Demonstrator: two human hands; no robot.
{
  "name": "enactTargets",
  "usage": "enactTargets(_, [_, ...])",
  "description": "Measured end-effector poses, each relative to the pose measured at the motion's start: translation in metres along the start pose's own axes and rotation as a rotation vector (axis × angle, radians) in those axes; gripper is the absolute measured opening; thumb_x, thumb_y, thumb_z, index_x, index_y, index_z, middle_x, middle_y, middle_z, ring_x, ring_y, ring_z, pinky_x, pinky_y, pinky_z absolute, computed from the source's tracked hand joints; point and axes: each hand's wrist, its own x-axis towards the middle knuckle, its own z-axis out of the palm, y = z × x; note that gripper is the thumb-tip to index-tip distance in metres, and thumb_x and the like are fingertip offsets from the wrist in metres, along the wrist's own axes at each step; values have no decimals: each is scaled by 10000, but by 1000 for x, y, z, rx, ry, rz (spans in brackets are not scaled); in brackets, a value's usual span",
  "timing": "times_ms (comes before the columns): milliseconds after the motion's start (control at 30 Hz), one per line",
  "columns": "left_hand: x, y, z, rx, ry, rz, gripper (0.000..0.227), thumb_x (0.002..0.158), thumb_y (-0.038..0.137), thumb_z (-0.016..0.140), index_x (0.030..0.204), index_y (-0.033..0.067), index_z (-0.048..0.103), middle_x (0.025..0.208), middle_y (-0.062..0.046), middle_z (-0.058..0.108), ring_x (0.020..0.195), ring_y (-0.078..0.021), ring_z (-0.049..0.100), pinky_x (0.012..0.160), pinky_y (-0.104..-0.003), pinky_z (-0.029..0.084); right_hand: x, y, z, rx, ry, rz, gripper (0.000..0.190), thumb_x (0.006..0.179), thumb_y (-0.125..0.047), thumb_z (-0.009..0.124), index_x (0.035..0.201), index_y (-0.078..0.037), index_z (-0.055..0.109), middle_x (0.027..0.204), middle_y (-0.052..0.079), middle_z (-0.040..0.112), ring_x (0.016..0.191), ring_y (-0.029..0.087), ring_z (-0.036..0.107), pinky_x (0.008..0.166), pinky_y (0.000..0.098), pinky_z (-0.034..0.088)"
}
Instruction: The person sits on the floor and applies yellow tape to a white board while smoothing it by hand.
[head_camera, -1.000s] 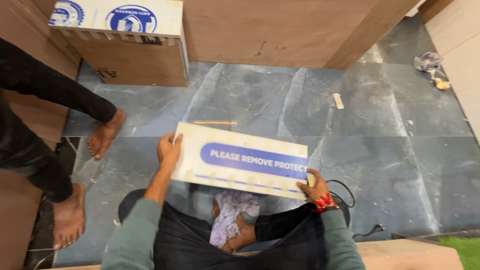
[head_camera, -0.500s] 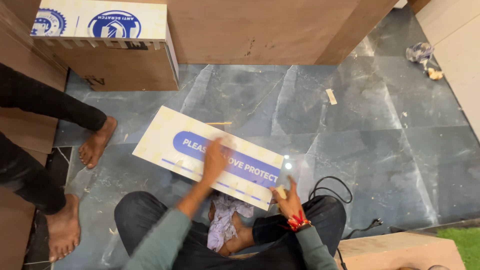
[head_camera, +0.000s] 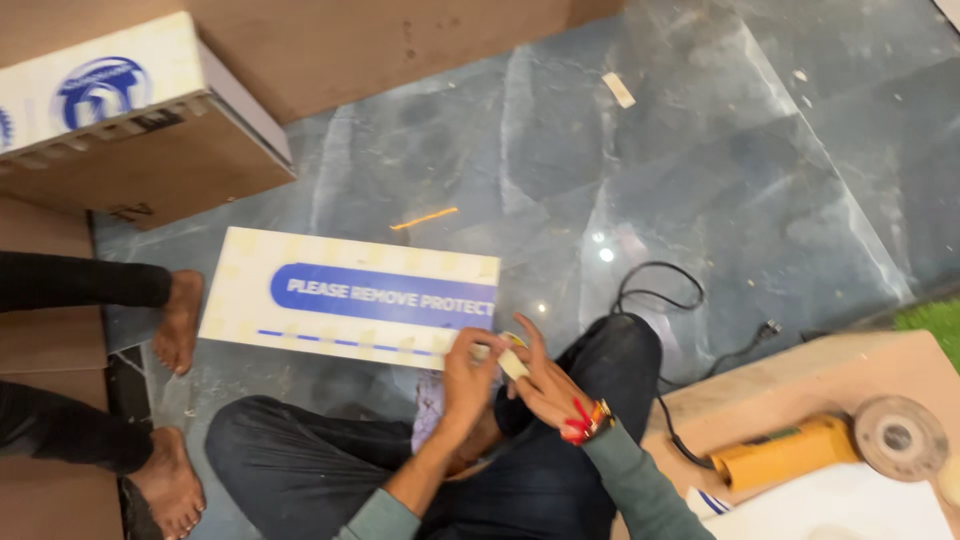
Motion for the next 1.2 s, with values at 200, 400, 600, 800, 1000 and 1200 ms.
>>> enactTargets(200, [50,-28,16,183,346,120,220,922,244,764,880,71,633,884,-51,672,847,-234,636,808,-387,464,53,10,-64,59,-117,241,460,973,-252,619,1392,-114,488,651,60,672,489,137,611,495,303,503])
enactTargets(400, [86,-35,45,500,601,67,245,927,371,742,929,139,664,1106,-4,646,1137,-230,552,972,-449,315,120,48,-82,20,-118,289,318,992,-359,630,1091,-64,695,585,55,622,402,121,500,410,297,391])
enactTargets(600, [97,-59,14,740,611,101,632,805,498,831,1130,19,576,1461,-199,448,1393,-357,368,1060,-525,241,143,81,-72,12,-132,271,339,996,-389,635,991,-56,699,588,38,612,419,114,515,427,290,414])
enactTargets(800, [123,-67,-3,715,509,-4,529,772,480,812,1173,175,649,1454,-132,471,1420,-331,335,1055,-539,204,153,80,-67,5,-141,290,348,1004,-403,616,971,-67,696,603,21,610,434,107,523,428,284,404])
enactTargets(1000, [135,-67,-17,711,331,164,452,898,508,739,1202,176,706,1425,-70,537,1407,-273,404,1091,-546,198,144,83,-61,21,-111,292,351,1014,-408,583,965,-73,677,613,12,620,439,102,530,424,278,393])
enactTargets(1200, [155,-62,-25,809,-12,86,376,873,527,730,1010,183,796,1167,-17,672,1265,-232,498,1151,-560,183,148,94,-61,35,-99,299,346,1028,-395,587,967,-67,680,618,22,617,442,103,524,426,274,387])
